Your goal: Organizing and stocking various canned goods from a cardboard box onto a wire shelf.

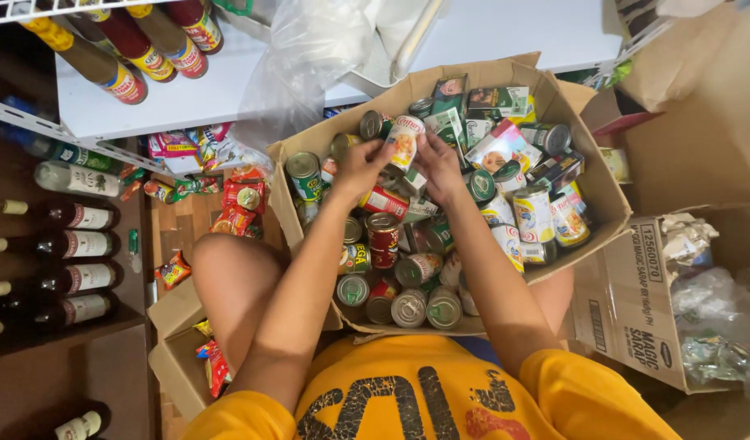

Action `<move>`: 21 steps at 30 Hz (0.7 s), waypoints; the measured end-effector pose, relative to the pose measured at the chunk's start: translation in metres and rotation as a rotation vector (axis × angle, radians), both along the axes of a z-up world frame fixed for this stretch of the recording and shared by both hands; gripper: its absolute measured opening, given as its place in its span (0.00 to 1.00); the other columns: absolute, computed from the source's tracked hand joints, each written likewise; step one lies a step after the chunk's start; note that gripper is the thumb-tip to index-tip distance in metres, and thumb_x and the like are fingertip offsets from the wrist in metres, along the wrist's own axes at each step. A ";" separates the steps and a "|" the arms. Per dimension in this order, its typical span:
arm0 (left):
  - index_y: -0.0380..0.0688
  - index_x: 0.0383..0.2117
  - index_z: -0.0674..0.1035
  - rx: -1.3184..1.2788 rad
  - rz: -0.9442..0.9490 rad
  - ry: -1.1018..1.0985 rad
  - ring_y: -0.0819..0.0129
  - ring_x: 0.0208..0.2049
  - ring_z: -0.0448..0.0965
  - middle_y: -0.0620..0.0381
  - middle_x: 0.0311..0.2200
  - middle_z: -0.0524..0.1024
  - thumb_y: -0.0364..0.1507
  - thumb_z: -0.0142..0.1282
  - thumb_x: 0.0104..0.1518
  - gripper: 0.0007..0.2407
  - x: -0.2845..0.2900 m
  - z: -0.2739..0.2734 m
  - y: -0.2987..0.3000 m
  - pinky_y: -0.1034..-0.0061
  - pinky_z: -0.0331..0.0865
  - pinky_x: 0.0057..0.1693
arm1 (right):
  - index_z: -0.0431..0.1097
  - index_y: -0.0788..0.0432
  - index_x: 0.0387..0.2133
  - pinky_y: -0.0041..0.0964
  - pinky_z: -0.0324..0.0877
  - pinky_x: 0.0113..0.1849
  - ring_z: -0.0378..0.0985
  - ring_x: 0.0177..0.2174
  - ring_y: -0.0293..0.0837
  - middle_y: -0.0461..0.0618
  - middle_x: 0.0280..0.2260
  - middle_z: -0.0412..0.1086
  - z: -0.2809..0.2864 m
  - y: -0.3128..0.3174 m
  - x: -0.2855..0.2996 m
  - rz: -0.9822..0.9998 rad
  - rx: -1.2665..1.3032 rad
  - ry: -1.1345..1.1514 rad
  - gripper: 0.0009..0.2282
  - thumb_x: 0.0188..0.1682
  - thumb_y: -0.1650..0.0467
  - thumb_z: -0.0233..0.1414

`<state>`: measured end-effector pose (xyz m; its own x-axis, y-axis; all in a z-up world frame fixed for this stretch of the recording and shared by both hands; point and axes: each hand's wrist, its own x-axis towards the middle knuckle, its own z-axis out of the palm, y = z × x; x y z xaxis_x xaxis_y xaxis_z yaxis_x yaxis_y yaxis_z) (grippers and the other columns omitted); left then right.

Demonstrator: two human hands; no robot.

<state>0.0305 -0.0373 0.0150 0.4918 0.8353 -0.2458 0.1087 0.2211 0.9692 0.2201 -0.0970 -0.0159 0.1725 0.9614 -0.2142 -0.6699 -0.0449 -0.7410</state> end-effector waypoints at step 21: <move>0.36 0.52 0.78 -0.097 -0.047 -0.346 0.76 0.41 0.81 0.59 0.44 0.82 0.33 0.62 0.59 0.18 -0.008 0.067 -0.030 0.78 0.77 0.47 | 0.76 0.64 0.51 0.23 0.66 0.28 0.70 0.25 0.28 0.42 0.36 0.78 0.168 -0.054 -0.016 0.185 -0.063 -0.534 0.17 0.49 0.70 0.63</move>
<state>0.0226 -0.0672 0.0818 0.5970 0.7908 -0.1350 -0.2095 0.3161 0.9253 0.2042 -0.1515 0.1522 0.1029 0.9741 -0.2016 -0.1796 -0.1811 -0.9669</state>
